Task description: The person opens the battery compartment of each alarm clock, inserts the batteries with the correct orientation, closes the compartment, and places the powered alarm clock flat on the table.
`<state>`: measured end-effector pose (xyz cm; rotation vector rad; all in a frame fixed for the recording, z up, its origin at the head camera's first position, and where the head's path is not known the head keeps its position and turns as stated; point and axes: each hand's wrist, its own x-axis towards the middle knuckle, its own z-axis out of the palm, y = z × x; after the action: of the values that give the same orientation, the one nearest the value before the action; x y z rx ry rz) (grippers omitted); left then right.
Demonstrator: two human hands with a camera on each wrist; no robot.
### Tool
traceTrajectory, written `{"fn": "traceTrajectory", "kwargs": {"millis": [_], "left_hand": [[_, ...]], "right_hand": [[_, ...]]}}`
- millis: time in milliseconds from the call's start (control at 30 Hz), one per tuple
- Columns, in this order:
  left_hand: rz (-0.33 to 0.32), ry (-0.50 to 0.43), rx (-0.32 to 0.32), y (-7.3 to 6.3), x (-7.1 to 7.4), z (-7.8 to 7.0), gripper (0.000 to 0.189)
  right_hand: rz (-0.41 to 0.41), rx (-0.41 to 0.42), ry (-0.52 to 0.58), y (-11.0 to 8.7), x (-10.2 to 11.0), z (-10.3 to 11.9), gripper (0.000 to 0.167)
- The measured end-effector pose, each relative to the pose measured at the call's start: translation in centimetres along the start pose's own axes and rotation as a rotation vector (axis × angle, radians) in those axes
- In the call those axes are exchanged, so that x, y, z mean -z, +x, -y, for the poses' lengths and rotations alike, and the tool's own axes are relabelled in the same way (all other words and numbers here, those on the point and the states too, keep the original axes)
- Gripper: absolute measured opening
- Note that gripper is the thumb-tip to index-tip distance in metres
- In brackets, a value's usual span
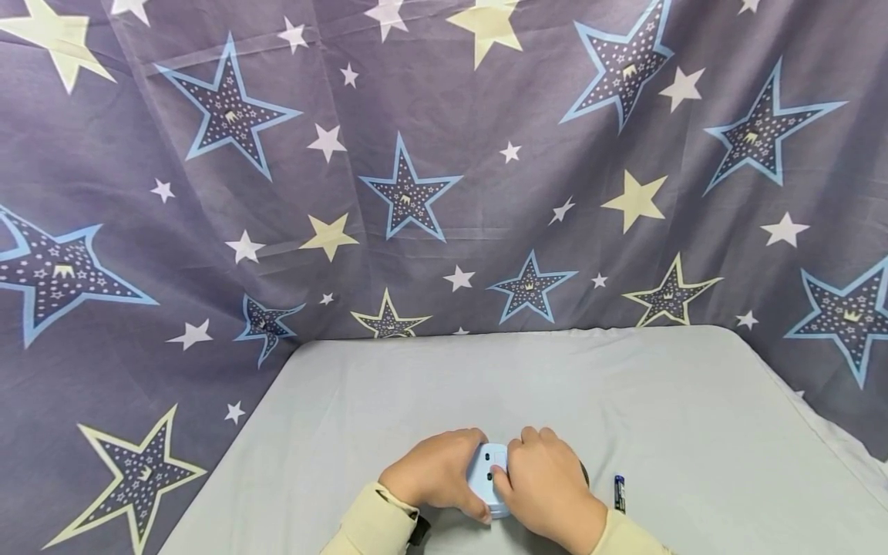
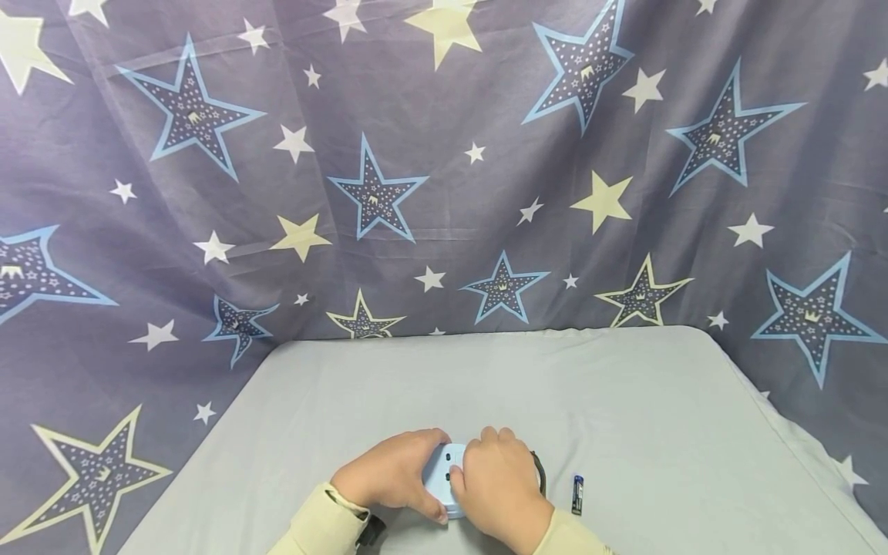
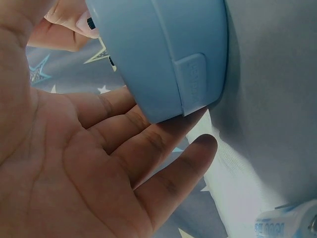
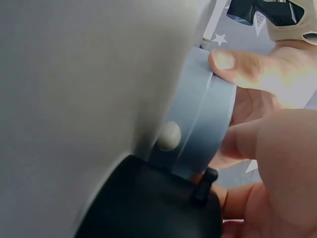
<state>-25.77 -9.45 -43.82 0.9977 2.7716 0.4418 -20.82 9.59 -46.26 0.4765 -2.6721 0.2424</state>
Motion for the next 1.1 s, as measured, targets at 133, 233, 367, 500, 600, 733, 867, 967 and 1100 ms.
{"fn": "traceTrajectory", "kwargs": {"millis": [133,233,367,500,600,733,867,967,1100], "left_hand": [[-0.004,0.01,-0.002,0.0,0.1,0.0,0.083],[-0.004,0.01,-0.004,-0.1,0.1,-0.1,0.083],[0.0,0.003,-0.009,-0.1,0.1,0.0,0.082],[0.002,-0.002,-0.008,-0.1,0.1,0.0,0.081],[0.002,-0.003,-0.007,-0.1,0.0,0.0,0.08],[0.0,0.001,-0.006,0.0,0.0,-0.1,0.079],[-0.002,0.008,-0.003,0.1,0.0,-0.1,0.079],[-0.004,0.01,-0.002,0.1,-0.1,-0.2,0.078],[-0.011,0.018,-0.005,0.1,-0.1,-0.2,0.078]], "right_hand": [[0.015,0.013,-0.014,0.0,-0.2,0.1,0.039],[0.022,0.008,-0.015,0.1,-0.2,0.2,0.039],[0.026,0.002,-0.012,0.0,-0.2,0.4,0.038],[0.018,-0.01,0.001,0.0,-0.2,0.5,0.037],[0.0,-0.019,0.002,-0.1,-0.2,0.6,0.037],[-0.01,-0.039,-0.002,-0.2,-0.3,0.8,0.037],[0.012,-0.064,-0.008,-0.2,-0.4,0.8,0.036],[0.02,-0.067,-0.023,-0.2,-0.4,0.9,0.036],[0.012,-0.056,-0.038,-0.3,-0.3,1.0,0.036]]}}
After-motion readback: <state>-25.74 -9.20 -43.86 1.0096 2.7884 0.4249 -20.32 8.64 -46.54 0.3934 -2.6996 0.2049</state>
